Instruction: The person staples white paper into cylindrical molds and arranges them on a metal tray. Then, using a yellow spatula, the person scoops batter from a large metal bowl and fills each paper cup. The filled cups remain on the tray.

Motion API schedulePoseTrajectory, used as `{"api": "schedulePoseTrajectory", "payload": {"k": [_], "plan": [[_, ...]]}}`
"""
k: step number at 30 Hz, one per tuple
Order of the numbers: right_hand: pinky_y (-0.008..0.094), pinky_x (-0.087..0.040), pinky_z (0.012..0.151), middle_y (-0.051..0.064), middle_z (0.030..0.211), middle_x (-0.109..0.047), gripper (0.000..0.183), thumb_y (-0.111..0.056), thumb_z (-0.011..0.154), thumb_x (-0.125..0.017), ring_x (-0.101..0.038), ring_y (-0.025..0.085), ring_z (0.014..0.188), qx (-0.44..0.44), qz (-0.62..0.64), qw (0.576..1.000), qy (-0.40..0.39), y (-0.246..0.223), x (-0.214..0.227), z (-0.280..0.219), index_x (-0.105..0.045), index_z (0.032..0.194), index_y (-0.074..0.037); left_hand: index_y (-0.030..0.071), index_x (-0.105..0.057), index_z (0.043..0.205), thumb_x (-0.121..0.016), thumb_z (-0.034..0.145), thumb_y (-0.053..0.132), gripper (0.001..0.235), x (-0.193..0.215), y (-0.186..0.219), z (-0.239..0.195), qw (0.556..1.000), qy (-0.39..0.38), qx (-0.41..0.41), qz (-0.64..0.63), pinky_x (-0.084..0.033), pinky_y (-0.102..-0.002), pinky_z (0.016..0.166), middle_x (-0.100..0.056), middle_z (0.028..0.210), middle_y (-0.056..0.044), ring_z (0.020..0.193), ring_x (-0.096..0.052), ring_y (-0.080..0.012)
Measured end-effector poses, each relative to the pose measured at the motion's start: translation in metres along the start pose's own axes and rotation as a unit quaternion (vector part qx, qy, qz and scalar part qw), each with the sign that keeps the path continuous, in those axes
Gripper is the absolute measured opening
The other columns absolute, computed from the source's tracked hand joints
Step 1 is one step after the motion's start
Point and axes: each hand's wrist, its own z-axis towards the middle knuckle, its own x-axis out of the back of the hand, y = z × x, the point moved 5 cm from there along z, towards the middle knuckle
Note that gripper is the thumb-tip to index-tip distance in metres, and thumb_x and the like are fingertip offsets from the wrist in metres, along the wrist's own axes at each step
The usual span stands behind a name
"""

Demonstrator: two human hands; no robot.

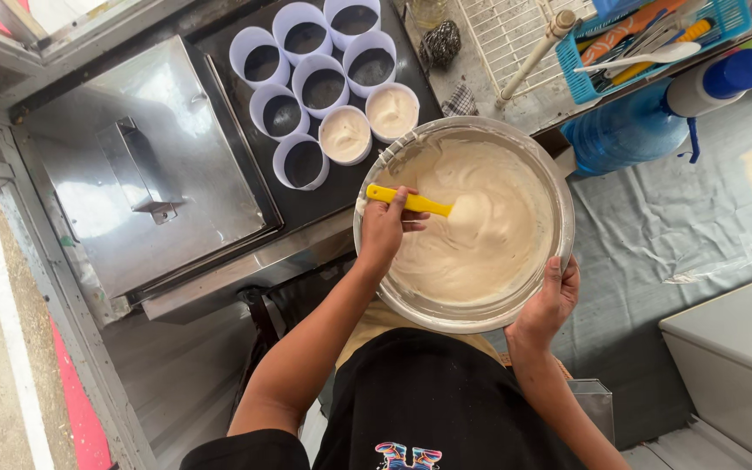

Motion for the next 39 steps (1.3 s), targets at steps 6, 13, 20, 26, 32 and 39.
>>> {"api": "schedulePoseTrajectory", "payload": {"k": [6, 13, 20, 26, 32, 39], "plan": [[0.033, -0.056, 0.101, 0.009, 0.119, -0.069, 0.023, -0.021, 0.108, -0.062, -0.067, 0.015, 0.110, -0.011, -0.010, 1.000, 0.024, 0.003, 0.003, 0.001, -0.059, 0.121, -0.003, -0.001, -0.065, 0.114, -0.053, 0.107, 0.031, 0.035, 0.005, 0.012, 0.005, 0.998, -0.005, 0.030, -0.055, -0.062, -0.033, 0.067, -0.074, 0.099, -0.016, 0.082, -0.075, -0.0219], [0.033, -0.057, 0.101, 0.010, 0.119, -0.069, 0.024, -0.022, 0.107, -0.062, -0.068, 0.016, 0.109, -0.011, -0.020, 1.000, 0.020, -0.005, -0.004, 0.000, -0.059, 0.121, -0.002, 0.001, -0.064, 0.113, -0.051, 0.108, 0.031, 0.033, 0.018, 0.081, 0.010, 0.996, 0.017, -0.038, -0.074, -0.062, -0.033, 0.066, -0.072, 0.095, -0.015, 0.079, -0.074, -0.0207], [0.031, -0.056, 0.100, 0.008, 0.116, -0.068, 0.019, -0.021, 0.109, -0.062, -0.066, 0.013, 0.107, -0.012, -0.033, 0.999, 0.025, -0.005, -0.003, -0.002, -0.059, 0.116, -0.004, 0.000, -0.065, 0.109, -0.050, 0.110, 0.028, 0.031, 0.054, 0.202, 0.048, 0.958, 0.129, -0.255, 0.018, -0.062, -0.030, 0.061, -0.073, 0.089, -0.013, 0.075, -0.074, -0.0202], [0.029, -0.054, 0.100, 0.005, 0.114, -0.066, 0.016, -0.021, 0.111, -0.062, -0.064, 0.011, 0.106, -0.008, -0.043, 0.999, 0.031, -0.001, 0.002, -0.002, -0.057, 0.112, -0.006, 0.001, -0.067, 0.108, -0.061, 0.110, 0.018, 0.018, -0.006, 0.234, 0.082, 0.751, 0.130, -0.465, 0.451, -0.054, -0.037, 0.066, -0.071, 0.089, -0.013, 0.074, -0.070, -0.0270], [0.027, -0.052, 0.098, 0.003, 0.113, -0.065, 0.016, -0.022, 0.108, -0.061, -0.062, 0.009, 0.104, -0.024, -0.041, 0.997, 0.058, 0.001, 0.009, -0.003, -0.060, 0.113, -0.006, 0.002, -0.064, 0.105, -0.058, 0.110, 0.013, 0.014, -0.022, 0.230, 0.086, 0.742, 0.108, -0.461, 0.474, -0.050, -0.043, 0.061, -0.065, 0.091, -0.016, 0.069, -0.064, -0.0336], [0.027, -0.053, 0.101, 0.001, 0.127, -0.065, 0.018, -0.019, 0.112, -0.062, -0.061, 0.008, 0.109, 0.006, -0.033, 0.999, 0.041, -0.005, 0.006, -0.002, -0.055, 0.104, -0.004, 0.003, -0.063, 0.108, -0.058, 0.110, 0.013, 0.011, -0.028, 0.225, 0.074, 0.707, 0.096, -0.508, 0.482, -0.052, -0.044, 0.070, -0.065, 0.093, -0.015, 0.080, -0.065, -0.0359]]}}
